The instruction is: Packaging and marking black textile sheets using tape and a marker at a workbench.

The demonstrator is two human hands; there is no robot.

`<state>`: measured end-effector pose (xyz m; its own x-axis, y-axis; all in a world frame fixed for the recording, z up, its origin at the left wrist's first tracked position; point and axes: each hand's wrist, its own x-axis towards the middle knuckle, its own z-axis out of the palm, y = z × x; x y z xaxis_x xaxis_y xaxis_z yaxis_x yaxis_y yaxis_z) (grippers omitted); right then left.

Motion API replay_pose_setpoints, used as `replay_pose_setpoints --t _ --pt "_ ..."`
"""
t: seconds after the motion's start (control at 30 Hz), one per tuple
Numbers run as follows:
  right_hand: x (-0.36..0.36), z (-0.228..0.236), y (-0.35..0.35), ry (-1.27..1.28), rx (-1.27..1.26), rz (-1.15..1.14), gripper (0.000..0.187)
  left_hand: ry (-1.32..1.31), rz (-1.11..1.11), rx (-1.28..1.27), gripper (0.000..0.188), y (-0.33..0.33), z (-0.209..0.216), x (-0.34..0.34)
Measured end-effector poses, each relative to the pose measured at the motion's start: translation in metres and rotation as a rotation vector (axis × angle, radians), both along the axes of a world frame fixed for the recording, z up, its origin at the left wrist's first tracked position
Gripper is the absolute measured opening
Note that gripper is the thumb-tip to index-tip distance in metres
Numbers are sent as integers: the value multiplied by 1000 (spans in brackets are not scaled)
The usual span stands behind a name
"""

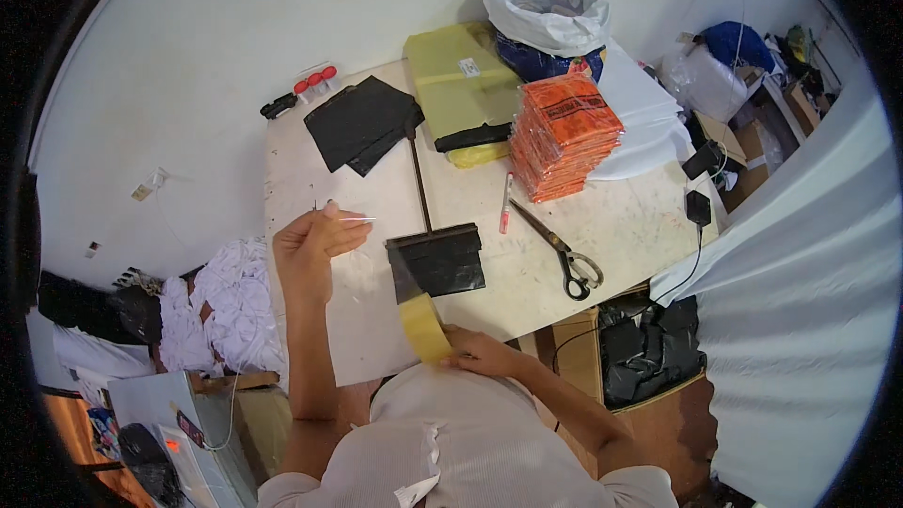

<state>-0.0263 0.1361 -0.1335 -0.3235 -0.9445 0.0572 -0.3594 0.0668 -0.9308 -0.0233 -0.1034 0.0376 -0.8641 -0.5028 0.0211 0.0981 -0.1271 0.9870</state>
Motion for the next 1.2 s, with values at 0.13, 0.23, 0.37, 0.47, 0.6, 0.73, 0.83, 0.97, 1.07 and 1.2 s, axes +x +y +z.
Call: replay_pose_setpoints --t 0.13,0.23,0.37,0.47,0.6,0.73,0.83,0.97,1.07,1.2 --pt "-12 13 4 -6 189 105 38 -26 -160 -22 31 18 -10 0" --pt "-26 39 12 -88 388 71 34 -120 -316 74 35 25 -27 6" --pt "-54 26 57 162 317 -559 27 -127 -502 88 35 26 -34 12" --pt "-94 -3 107 685 440 -879 34 -68 -561 58 33 27 -26 8" --pt "-101 -28 140 532 641 -850 44 -67 -598 9 31 26 -26 -1" --pt "-93 -40 150 558 709 -841 46 -39 -614 -36 28 24 -23 -6" --pt "-79 -37 159 569 921 -810 45 -43 -696 -13 28 22 -23 -10" --pt "-66 -7 178 177 1026 -708 48 -57 -722 -53 31 17 -24 -18" --pt "-42 -10 194 235 712 -727 47 -60 -746 20 32 19 -25 -24" --pt "-7 2 176 372 434 -847 57 -88 -784 19 33 20 -26 -32"
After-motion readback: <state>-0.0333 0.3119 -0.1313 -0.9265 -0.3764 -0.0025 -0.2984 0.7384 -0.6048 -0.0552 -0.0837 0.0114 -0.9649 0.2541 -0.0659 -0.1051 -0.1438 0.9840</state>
